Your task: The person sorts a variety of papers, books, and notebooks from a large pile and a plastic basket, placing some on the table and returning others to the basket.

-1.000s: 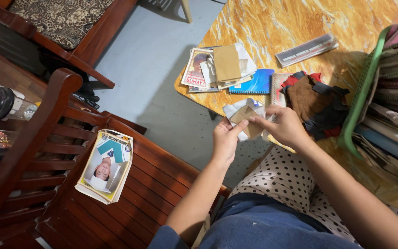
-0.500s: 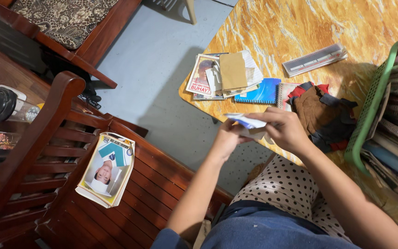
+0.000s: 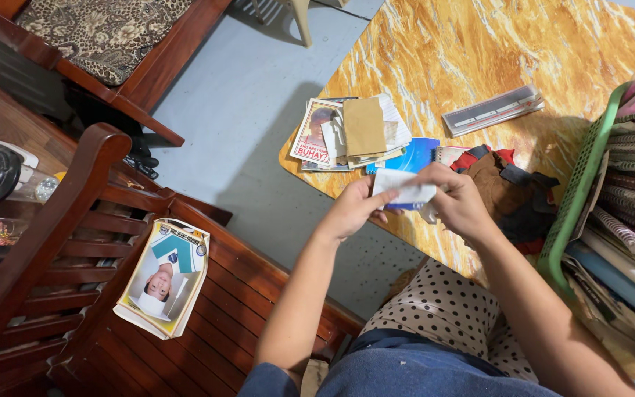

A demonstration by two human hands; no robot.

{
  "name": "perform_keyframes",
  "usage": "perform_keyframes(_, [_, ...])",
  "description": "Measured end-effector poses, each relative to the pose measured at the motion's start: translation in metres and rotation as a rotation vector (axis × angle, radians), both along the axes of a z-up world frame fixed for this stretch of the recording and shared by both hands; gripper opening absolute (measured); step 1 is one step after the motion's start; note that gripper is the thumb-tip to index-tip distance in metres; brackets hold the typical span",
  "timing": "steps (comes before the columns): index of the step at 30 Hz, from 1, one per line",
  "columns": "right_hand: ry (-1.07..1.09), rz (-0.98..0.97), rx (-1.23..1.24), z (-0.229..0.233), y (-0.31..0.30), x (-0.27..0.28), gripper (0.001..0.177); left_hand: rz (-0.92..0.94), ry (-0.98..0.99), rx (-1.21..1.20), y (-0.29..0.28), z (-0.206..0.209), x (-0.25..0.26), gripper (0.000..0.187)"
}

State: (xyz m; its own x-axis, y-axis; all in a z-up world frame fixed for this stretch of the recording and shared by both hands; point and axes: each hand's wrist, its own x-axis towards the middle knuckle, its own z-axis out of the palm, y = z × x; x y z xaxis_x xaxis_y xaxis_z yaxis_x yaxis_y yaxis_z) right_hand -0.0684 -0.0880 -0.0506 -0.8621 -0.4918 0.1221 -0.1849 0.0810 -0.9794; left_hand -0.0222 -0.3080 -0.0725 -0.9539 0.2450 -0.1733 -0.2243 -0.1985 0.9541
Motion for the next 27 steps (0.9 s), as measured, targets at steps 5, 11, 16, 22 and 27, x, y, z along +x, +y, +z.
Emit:
perform_keyframes(5, [-0.496,-0.219,-0.309,-0.008,-0.014,0.002,0.029,0.308,0.088,0.018,0.029,-0.023,-0.006,0.026])
perform_keyframes(11, [-0.438,-0.125,-0.226,-0.019,-0.017,0.011,0.025,0.297,0.088,-0.039,0.040,-0.016,0.013,0.032])
perform_keyframes(16, [-0.445,-0.390,-0.023,-0.018,-0.015,-0.007,0.030,0.183,0.111,-0.983,0.003,0.021,-0.013,0.040])
perform_keyframes(22, [-0.496,-0.593,-0.007,-0.031,-0.010,-0.046,0.022,0.050,0.668,-1.507,-0.023,0.020,-0.091,0.091])
perform_keyframes(27, [-0.731,-0.366,-0.004,-0.049,-0.010,-0.049,0.016,-0.056,0.597,-1.445,-0.034,0.002,-0.110,0.057])
